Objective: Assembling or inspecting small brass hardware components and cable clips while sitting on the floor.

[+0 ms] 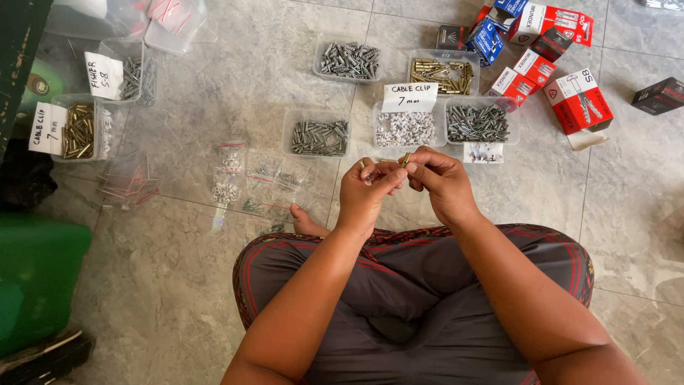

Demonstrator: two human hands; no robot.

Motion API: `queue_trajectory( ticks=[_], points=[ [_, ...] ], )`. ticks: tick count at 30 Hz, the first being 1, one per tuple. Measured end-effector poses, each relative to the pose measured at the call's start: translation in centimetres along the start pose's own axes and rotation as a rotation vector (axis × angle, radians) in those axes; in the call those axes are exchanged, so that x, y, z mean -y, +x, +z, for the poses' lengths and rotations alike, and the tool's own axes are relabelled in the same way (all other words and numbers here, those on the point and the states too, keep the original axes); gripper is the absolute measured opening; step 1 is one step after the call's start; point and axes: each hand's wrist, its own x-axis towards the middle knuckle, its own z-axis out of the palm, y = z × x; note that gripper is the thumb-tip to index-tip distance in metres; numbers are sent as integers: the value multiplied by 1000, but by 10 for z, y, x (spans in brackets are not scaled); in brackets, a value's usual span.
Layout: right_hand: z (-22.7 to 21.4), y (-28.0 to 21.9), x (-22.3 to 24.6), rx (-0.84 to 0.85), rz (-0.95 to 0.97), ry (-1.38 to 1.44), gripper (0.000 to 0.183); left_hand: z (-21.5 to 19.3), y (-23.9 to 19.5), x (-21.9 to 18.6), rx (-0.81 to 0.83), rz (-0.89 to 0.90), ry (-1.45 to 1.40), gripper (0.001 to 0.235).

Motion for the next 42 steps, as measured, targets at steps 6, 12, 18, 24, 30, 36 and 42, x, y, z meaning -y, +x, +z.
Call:
queue_trajectory(
  ticks=[6, 12, 18, 24, 30, 36, 42],
  points=[
    [-10, 5, 5, 5, 128, 96, 7, 6, -4, -12, 61, -48, 98, 21],
    [-9, 4, 32, 135, 307, 81, 16, 17, -10, -40, 119, 176, 588, 22],
    [-18, 4, 39, 308, 351, -57, 22, 9, -14, -35, 147, 326, 773, 25],
    [-23, 4, 35, 349, 365, -150, 23, 12, -15, -39, 188, 344, 849, 22],
    [-28, 8, 39, 379, 364, -277, 26, 7, -15, -40, 266, 367, 998, 19],
    [-25, 6, 47, 318, 346, -351, 26, 15, -20, -43, 326, 388, 1068, 31],
    [-27, 5, 32, 330, 315, -461, 17, 22, -26, -51, 389, 399, 1043, 23]
  ],
)
